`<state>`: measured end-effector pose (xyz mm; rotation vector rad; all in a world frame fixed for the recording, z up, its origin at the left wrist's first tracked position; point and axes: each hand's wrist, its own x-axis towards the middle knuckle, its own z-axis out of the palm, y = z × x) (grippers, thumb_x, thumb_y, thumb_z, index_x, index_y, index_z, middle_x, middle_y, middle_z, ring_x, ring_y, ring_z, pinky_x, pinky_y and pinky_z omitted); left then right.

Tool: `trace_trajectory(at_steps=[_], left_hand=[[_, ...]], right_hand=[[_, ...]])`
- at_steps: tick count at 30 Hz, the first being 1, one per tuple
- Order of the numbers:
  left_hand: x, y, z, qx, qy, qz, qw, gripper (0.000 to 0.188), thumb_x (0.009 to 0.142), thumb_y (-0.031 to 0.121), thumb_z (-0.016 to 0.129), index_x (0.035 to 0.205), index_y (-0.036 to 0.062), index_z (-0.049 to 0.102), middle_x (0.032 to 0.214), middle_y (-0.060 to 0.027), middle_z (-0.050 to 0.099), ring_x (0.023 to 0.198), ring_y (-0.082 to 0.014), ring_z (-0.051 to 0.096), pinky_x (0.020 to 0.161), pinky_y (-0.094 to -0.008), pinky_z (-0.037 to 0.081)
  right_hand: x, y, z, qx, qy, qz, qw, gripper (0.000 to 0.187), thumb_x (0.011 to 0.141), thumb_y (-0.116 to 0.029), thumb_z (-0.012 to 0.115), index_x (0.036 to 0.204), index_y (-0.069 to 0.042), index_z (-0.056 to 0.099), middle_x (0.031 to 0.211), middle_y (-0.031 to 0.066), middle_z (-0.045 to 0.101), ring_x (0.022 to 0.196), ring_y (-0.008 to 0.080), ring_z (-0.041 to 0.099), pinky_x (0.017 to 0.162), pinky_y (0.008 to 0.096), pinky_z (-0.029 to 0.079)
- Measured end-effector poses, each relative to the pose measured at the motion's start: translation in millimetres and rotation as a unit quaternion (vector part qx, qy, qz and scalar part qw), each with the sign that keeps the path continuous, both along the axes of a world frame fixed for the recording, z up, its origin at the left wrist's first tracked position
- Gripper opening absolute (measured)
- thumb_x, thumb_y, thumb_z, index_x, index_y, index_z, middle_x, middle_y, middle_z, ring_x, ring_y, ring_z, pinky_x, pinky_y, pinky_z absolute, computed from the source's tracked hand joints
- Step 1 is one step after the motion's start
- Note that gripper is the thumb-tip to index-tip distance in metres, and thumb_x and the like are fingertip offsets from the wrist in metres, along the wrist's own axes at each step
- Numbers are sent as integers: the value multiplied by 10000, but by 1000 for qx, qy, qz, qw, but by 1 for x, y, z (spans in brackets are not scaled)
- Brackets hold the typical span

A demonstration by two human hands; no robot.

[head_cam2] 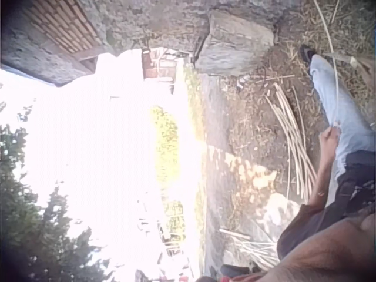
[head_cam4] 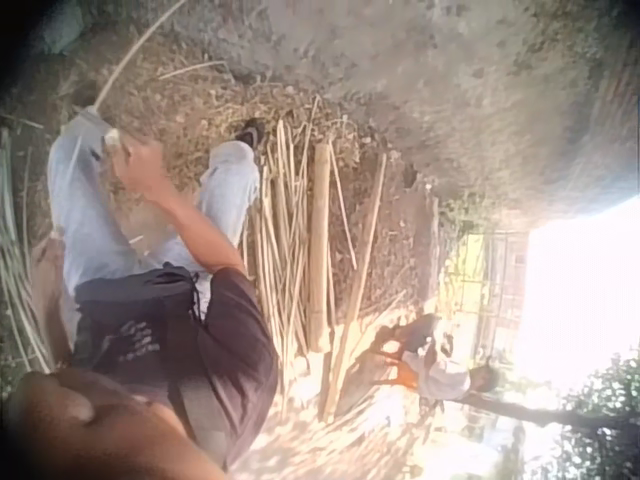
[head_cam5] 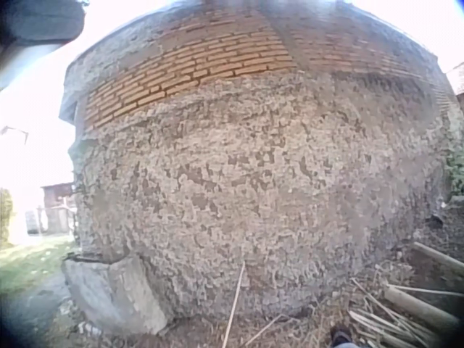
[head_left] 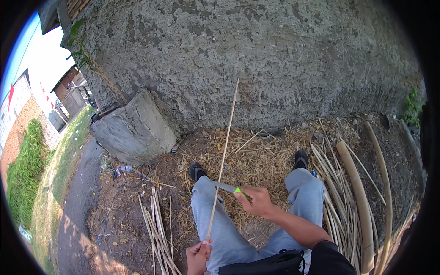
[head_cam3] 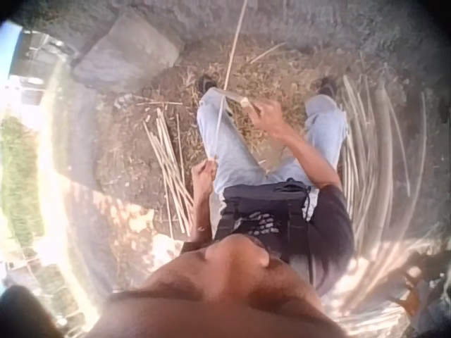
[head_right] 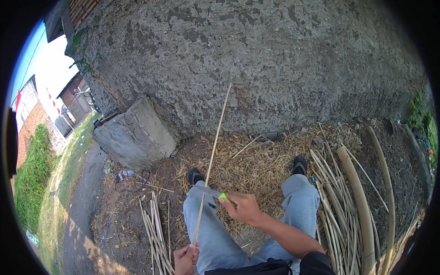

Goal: The person scrapes and shaves bamboo strips using a knife and bends them by hand.

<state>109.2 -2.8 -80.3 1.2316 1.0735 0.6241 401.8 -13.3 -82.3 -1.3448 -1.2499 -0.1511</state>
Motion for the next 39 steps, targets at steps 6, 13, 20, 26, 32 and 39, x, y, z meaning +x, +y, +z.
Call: trace_trajectory(at_steps=[6, 13, 20, 26, 32, 39], left_hand=[[37, 22, 10, -113, -110, -6, 987, 294, 990, 183, 599, 1068, -92, 667, 666, -15, 535, 483, -16, 357, 429, -204, 224], [46, 17, 18, -97, -105, 6, 990, 311, 995, 190, 595, 1072, -107, 650, 655, -8, 514, 469, -17, 338, 418, -200, 203], [46, 3, 13, 62, -33, 58, 996, 287, 983, 192, 619, 984, -78, 716, 579, 33, 494, 480, -15, 345, 430, -216, 228], [17, -19, 9, 220, 88, -35, 971, 305, 955, 195, 605, 743, -16, 662, 589, 51, 461, 559, -37, 389, 486, -263, 301], [-26, -40, 16, 173, 145, -56, 973, 259, 943, 170, 592, 862, -63, 671, 651, 3, 544, 651, -66, 483, 565, -289, 403], [-121, -44, 15, 141, 187, -119, 965, 260, 975, 195, 600, 823, -16, 615, 678, 29, 497, 666, -69, 433, 587, -273, 379]], right_hand=[[-30, -22, 9, -99, -185, 36, 977, 288, 859, -386, 720, 887, -99, 723, 604, -1, 575, 388, 168, 531, 347, 307, 372], [-28, -18, 0, -88, -218, 31, 972, 284, 854, -407, 719, 867, -123, 719, 603, -15, 557, 385, 155, 530, 344, 297, 370], [-32, -14, 6, -77, -209, 1, 975, 270, 851, -390, 720, 850, -120, 711, 599, -10, 561, 386, 163, 529, 341, 299, 373], [26, 8, -4, -85, -108, -104, 985, 247, 869, -331, 710, 852, -85, 725, 585, 45, 618, 416, 201, 563, 362, 337, 400], [62, 5, -7, -84, -69, -177, 978, 260, 894, -319, 684, 816, -77, 738, 562, 78, 619, 435, 245, 580, 399, 375, 424], [120, -6, -1, -172, 1, -270, 947, 433, 942, -429, 605, 794, -39, 723, 536, 132, 577, 427, 273, 533, 423, 416, 397]])
